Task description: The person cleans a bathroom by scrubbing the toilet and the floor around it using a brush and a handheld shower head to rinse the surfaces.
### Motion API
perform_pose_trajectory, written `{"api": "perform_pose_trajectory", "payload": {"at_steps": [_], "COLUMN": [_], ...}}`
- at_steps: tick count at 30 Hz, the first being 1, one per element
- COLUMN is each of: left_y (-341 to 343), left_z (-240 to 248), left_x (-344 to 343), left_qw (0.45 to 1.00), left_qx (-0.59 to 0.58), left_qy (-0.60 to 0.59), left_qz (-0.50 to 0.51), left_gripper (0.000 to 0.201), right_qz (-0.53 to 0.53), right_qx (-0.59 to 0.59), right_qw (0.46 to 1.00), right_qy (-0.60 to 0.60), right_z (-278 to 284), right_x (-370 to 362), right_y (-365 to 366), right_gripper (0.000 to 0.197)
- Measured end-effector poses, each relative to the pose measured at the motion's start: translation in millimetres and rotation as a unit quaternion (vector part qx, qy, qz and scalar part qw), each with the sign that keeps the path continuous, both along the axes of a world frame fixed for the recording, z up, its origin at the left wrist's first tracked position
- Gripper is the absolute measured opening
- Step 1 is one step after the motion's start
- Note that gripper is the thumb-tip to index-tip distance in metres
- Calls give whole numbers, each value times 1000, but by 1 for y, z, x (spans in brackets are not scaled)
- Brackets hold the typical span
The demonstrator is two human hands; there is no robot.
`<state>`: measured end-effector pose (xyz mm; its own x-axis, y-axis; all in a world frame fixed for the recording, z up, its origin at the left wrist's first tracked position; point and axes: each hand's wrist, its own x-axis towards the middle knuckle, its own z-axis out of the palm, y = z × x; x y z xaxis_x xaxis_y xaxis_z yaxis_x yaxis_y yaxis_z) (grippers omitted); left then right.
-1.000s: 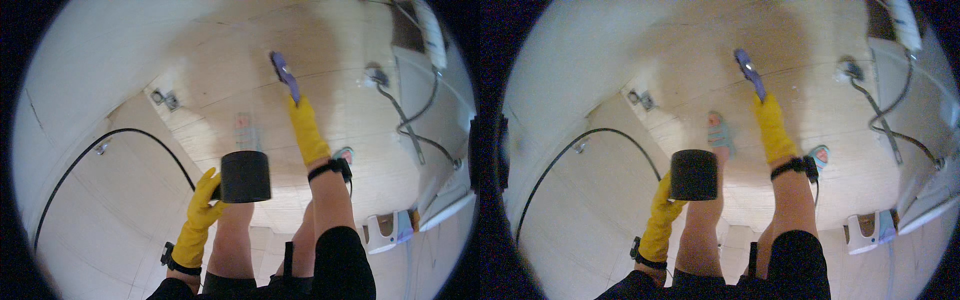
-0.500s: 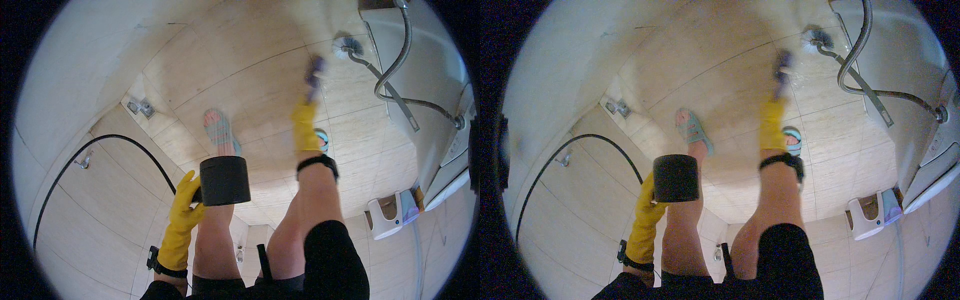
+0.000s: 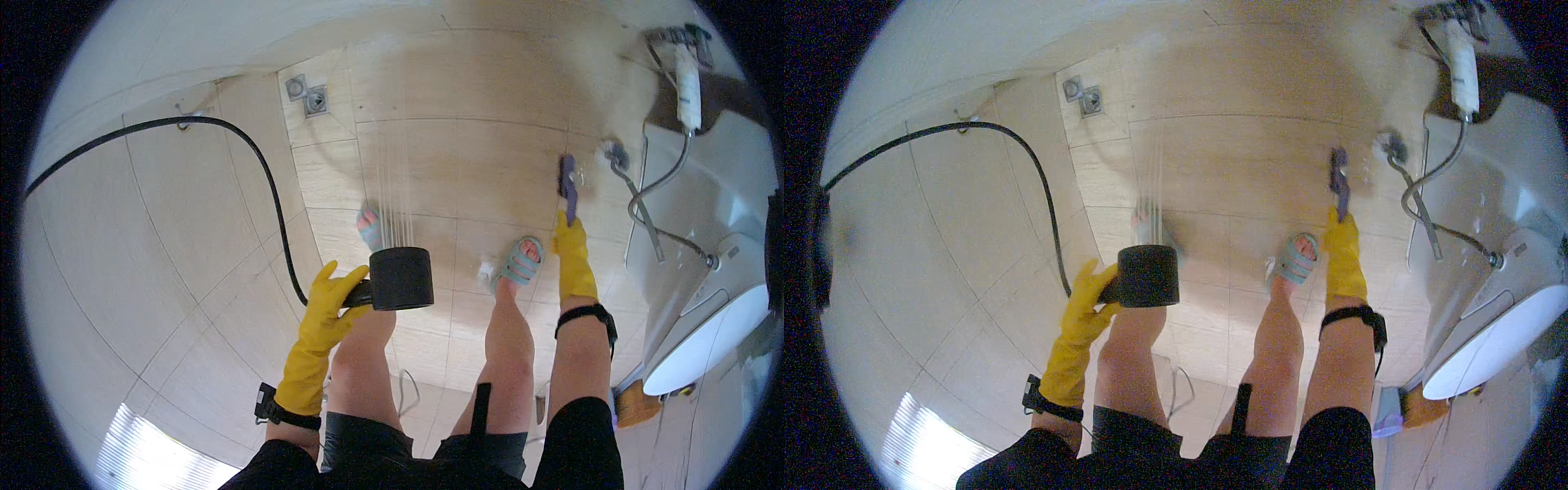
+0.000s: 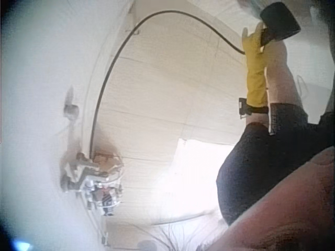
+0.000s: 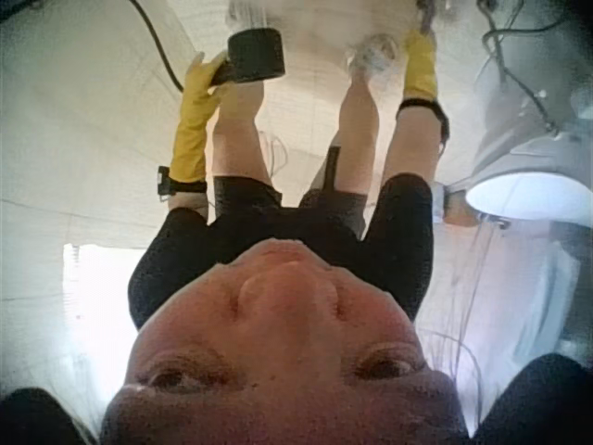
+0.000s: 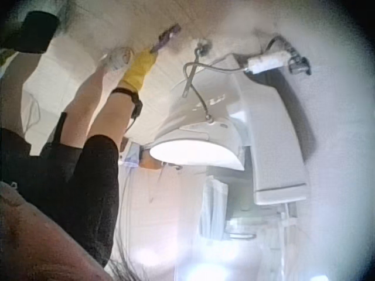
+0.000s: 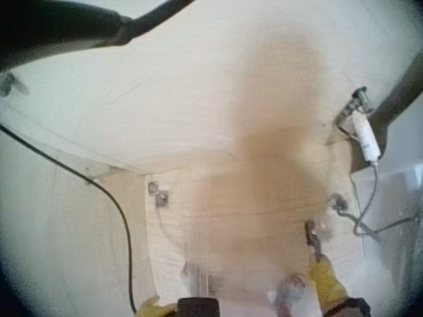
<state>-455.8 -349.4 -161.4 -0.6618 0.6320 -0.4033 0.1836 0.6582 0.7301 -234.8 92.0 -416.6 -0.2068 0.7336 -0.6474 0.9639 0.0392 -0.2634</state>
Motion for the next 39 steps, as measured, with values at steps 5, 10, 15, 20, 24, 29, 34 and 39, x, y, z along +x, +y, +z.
{"api": "perform_pose_trajectory", "payload": {"at_steps": [5,10,15,20,24,29,34,39], "left_y": [-33,-77,-100,-85,-84,-78,-65,-61], "left_z": [-9,-46,-14,20,23,25,31,34], "left_x": [2,-8,-84,-75,-91,-81,-86,-84], "left_qw": [993,960,965,950,972,976,980,976], "left_qx": [-15,-18,3,-3,6,43,34,26], "left_qy": [41,37,-44,-49,-26,-43,-58,-33], "left_qz": [112,277,260,307,235,210,188,215], "left_gripper": [58,62,65,66,65,61,59,57], "right_qz": [-201,-261,68,416,417,413,606,545], "right_qx": [-121,-98,-57,-82,-103,12,-47,-173], "right_qw": [969,950,983,901,902,903,742,702], "right_qy": [81,145,159,90,-27,-116,-283,-424], "right_z": [-4,-74,-101,-19,-7,58,250,350], "right_x": [-43,-148,-339,-352,-254,-151,16,98], "right_y": [-35,-164,-294,-382,-319,-147,-41,-64], "right_gripper": [43,39,37,39,39,42,38,38]}}
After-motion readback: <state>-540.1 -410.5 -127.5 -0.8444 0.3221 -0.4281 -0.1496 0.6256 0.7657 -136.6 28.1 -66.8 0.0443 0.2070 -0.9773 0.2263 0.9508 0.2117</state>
